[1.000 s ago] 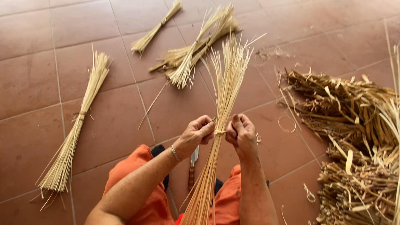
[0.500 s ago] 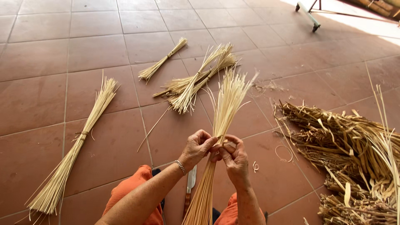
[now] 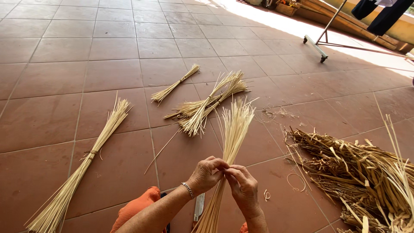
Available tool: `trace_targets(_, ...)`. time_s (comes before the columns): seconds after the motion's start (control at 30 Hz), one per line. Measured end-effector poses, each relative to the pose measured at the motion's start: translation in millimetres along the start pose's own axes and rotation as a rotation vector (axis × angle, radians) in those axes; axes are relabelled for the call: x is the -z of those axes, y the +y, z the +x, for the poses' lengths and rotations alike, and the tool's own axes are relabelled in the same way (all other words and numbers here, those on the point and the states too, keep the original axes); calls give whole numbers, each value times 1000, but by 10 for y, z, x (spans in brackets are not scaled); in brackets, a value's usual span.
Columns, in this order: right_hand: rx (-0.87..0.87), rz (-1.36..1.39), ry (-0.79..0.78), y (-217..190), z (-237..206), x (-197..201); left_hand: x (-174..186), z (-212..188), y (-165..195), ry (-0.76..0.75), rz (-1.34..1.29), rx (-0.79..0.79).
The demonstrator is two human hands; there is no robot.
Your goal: The person gathers dried plant stalks, aligns them into bundles, and ties them with thin strips. They use scissors to trim excess material and place finished bundles on the tiled floor.
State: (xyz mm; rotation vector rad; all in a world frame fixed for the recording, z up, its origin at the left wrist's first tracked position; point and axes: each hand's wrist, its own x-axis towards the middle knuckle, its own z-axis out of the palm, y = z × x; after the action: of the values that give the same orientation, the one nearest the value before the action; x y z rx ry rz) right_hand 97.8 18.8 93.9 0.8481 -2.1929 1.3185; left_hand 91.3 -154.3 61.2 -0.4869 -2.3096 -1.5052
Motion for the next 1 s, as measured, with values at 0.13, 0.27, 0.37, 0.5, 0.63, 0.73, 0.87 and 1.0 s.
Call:
trace_targets(0.13, -127, -49, 47, 92, -85, -22, 12, -14, 110, -91, -78, 90)
trace_targets(0.27, -485, 343, 116, 198, -117, -77, -31, -74, 202, -150, -45, 34)
trace_targets(0.37, -626, 402, 77, 235, -105, -54, -82, -80, 225, -88, -47, 103)
trace_targets(0.5, -424, 170, -5, 223, -95, 15, -101, -73, 201, -6, 32, -31)
trace_targets(0.63, -418, 141, -158, 272, -129, 64, -79, -74, 186, 12, 53, -83)
trace_targets(0.73, -481, 170, -220, 403, -168, 57, -67, -86, 204, -20, 68, -84)
trace_targets(0.87, -716, 425, -271, 607, -197, 33, -54, -86, 250, -17, 149, -173)
trace_targets(1.0, -826, 598, -292, 687, -246, 66, -52, -105, 292, -22, 222, -301)
